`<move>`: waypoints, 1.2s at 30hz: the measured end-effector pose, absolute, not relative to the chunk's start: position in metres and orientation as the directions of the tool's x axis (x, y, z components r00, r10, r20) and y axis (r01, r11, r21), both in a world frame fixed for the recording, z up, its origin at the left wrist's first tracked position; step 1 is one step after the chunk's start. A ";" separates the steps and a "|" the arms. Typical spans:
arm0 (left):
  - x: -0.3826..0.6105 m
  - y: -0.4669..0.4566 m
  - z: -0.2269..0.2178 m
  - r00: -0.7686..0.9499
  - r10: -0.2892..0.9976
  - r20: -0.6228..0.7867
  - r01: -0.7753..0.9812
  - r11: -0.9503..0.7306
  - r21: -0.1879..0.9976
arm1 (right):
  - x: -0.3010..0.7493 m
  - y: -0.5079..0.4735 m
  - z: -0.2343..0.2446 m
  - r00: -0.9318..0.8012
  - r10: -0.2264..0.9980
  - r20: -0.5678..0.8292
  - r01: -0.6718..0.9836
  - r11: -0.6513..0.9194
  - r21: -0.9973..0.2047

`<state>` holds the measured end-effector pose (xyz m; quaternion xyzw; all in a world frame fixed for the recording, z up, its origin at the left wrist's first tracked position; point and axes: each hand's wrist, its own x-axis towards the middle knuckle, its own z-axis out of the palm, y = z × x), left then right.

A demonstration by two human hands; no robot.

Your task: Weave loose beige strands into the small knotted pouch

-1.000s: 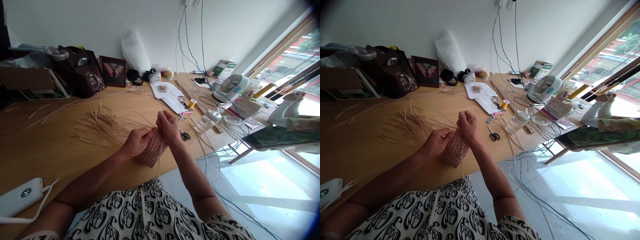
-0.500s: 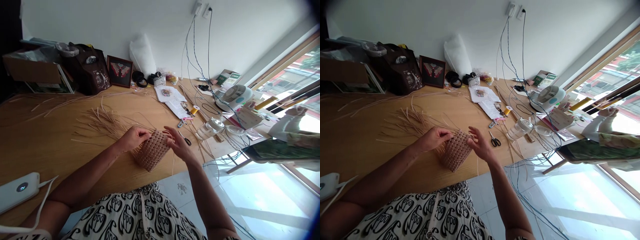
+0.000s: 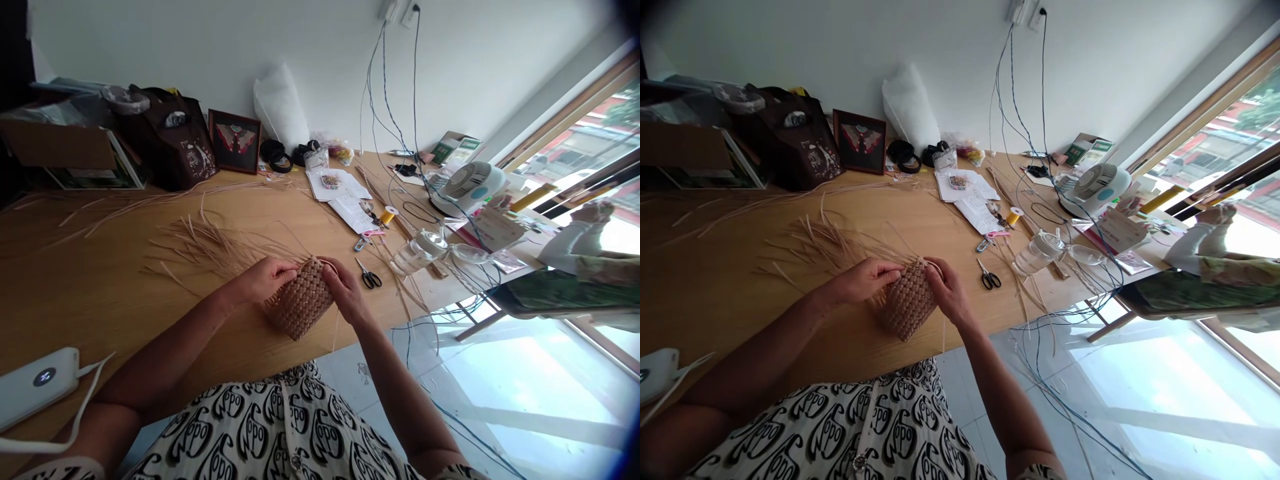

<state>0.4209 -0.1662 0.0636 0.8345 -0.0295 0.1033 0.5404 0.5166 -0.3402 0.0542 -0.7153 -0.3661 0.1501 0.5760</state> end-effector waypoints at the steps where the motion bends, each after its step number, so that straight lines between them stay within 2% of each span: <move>1: 0.421 -0.165 0.064 0.981 0.033 0.193 -0.165 -0.392 0.905 | 0.517 -0.340 0.054 0.690 0.696 0.200 0.351 -0.080 -0.933; 3: 0.420 -0.165 0.065 0.984 0.026 0.174 -0.155 -0.341 0.927 | 0.517 -0.340 0.053 0.694 0.696 0.184 0.348 -0.101 -0.932; 7: 0.418 -0.173 0.068 0.951 0.215 0.221 -0.140 -0.337 0.931 | 0.513 -0.339 0.050 0.708 0.686 0.171 0.347 -0.127 -0.929; 9: 0.418 -0.175 0.068 0.935 0.261 0.239 -0.142 -0.342 0.929 | 0.513 -0.339 0.048 0.709 0.683 0.174 0.364 -0.144 -0.920; 12: 0.419 -0.172 0.067 0.939 0.254 0.231 -0.145 -0.317 0.937 | 0.514 -0.339 0.050 0.703 0.677 0.218 0.445 -0.180 -0.877; 15: 0.420 -0.168 0.066 0.946 0.249 0.208 -0.134 -0.283 0.950 | 0.517 -0.337 0.064 0.669 0.663 0.337 0.589 -0.195 -0.784; 18: 0.420 -0.169 0.066 0.954 0.228 0.196 -0.138 -0.249 0.959 | 0.518 -0.332 0.084 0.535 0.730 0.425 0.735 -0.154 -0.660; 21: 0.418 -0.173 0.067 0.958 0.213 0.193 -0.138 -0.245 0.960 | 0.515 -0.324 0.100 0.413 0.803 0.430 0.814 -0.114 -0.569; 24: 0.417 -0.175 0.067 0.959 0.202 0.198 -0.136 -0.285 0.949 | 0.513 -0.318 0.105 0.340 0.851 0.400 0.871 -0.126 -0.474; 27: 0.416 -0.170 0.066 0.956 0.182 0.231 -0.152 -0.368 0.917 | 0.514 -0.317 0.106 0.339 0.867 0.366 0.892 -0.173 -0.418; 32: 0.413 -0.163 0.069 0.931 0.187 0.314 -0.150 -0.586 0.796 | 0.519 -0.317 0.110 0.332 0.893 0.303 0.894 -0.196 -0.403; 36: 0.410 -0.168 0.077 0.914 0.178 0.365 -0.168 -0.651 0.740 | 0.523 -0.309 0.113 0.243 0.948 0.204 0.899 -0.141 -0.414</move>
